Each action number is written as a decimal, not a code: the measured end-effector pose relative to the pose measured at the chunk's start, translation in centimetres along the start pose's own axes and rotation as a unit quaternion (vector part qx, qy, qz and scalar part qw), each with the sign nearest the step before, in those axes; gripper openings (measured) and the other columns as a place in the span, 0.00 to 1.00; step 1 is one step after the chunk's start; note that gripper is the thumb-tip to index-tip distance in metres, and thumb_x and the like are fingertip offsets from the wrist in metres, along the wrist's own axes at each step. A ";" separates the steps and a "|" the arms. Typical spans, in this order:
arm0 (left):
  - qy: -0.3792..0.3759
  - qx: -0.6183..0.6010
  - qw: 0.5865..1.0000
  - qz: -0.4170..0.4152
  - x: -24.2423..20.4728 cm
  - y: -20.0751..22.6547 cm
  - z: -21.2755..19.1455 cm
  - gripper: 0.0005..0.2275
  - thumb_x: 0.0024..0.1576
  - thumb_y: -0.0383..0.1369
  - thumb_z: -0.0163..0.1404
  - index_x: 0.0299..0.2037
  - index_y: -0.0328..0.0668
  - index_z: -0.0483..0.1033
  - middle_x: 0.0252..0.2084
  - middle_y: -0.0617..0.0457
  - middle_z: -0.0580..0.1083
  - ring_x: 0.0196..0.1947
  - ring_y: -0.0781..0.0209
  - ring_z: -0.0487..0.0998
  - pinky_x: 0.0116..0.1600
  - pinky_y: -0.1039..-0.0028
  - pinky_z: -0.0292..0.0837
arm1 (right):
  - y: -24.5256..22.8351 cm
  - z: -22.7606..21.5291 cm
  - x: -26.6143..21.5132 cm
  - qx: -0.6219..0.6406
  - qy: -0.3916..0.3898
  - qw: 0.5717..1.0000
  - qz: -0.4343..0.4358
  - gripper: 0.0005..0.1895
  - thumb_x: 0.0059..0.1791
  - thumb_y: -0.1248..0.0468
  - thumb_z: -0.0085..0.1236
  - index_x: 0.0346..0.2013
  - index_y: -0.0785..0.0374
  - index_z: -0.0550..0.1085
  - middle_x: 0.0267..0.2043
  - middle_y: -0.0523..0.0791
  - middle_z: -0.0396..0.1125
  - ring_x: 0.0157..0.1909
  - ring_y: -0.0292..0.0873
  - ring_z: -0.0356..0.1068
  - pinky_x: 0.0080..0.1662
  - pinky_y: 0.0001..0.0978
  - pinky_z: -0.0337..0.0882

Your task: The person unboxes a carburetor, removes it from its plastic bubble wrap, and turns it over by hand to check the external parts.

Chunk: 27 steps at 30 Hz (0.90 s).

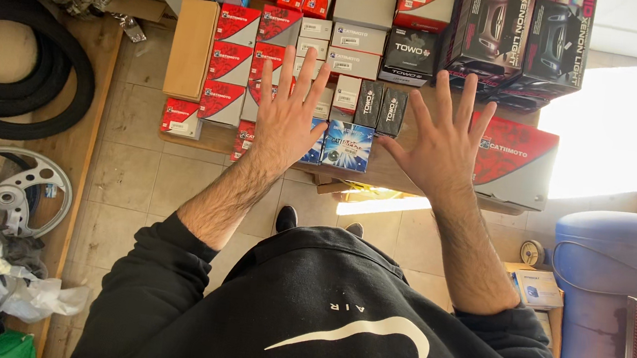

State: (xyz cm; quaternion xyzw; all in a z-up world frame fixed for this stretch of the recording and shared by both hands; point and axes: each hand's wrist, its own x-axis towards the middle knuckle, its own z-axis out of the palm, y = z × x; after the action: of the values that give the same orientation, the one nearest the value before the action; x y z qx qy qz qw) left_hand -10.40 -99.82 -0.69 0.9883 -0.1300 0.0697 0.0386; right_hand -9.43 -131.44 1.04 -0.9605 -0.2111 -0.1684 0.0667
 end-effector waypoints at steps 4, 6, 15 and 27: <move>-0.007 -0.004 1.000 0.005 -0.8 0.9 3.5 0.47 0.70 0.49 0.70 0.94 0.45 0.56 0.96 0.33 0.48 0.95 0.23 0.39 0.90 0.21 0.33 | 1.6 2.9 -1.2 -0.010 -0.044 0.999 0.007 0.51 0.52 0.25 0.75 0.80 0.52 0.83 0.95 0.55 0.59 0.95 0.74 0.42 0.81 0.86 0.52; -0.032 -0.034 0.999 0.006 -1.6 1.9 6.8 0.46 0.67 0.53 0.69 0.91 0.45 0.61 0.84 0.33 0.68 0.89 0.26 0.58 0.86 0.26 0.50 | 3.3 6.9 -2.8 -0.020 -0.156 0.987 0.023 0.49 0.53 0.22 0.69 0.83 0.39 0.77 0.80 0.49 0.73 0.90 0.65 0.61 0.77 0.72 0.65; -0.408 -0.301 0.852 -0.131 -19.3 2.8 24.3 0.26 0.71 0.55 0.60 0.72 0.52 0.80 0.62 0.44 0.84 0.67 0.33 0.87 0.72 0.40 0.82 | 9.9 31.8 -28.3 0.354 -0.593 0.705 0.164 0.42 0.66 0.31 0.61 0.85 0.54 0.72 0.82 0.65 0.70 0.84 0.75 0.69 0.79 0.73 0.72; -0.496 -0.286 0.775 -0.266 -23.2 3.6 33.7 0.40 0.73 0.75 0.47 0.86 0.61 0.71 0.88 0.40 0.69 0.93 0.44 0.62 0.90 0.42 0.57 | 11.5 30.9 -30.0 0.371 -0.591 0.695 0.174 0.40 0.60 0.29 0.62 0.78 0.50 0.81 0.72 0.58 0.82 0.78 0.68 0.77 0.78 0.66 0.74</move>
State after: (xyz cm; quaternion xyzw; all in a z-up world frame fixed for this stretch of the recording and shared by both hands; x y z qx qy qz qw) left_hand -29.26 -100.62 -37.22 0.8242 0.1234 -0.4840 0.2671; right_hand -20.98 -147.18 -39.03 -0.7786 -0.0817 0.5408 0.3076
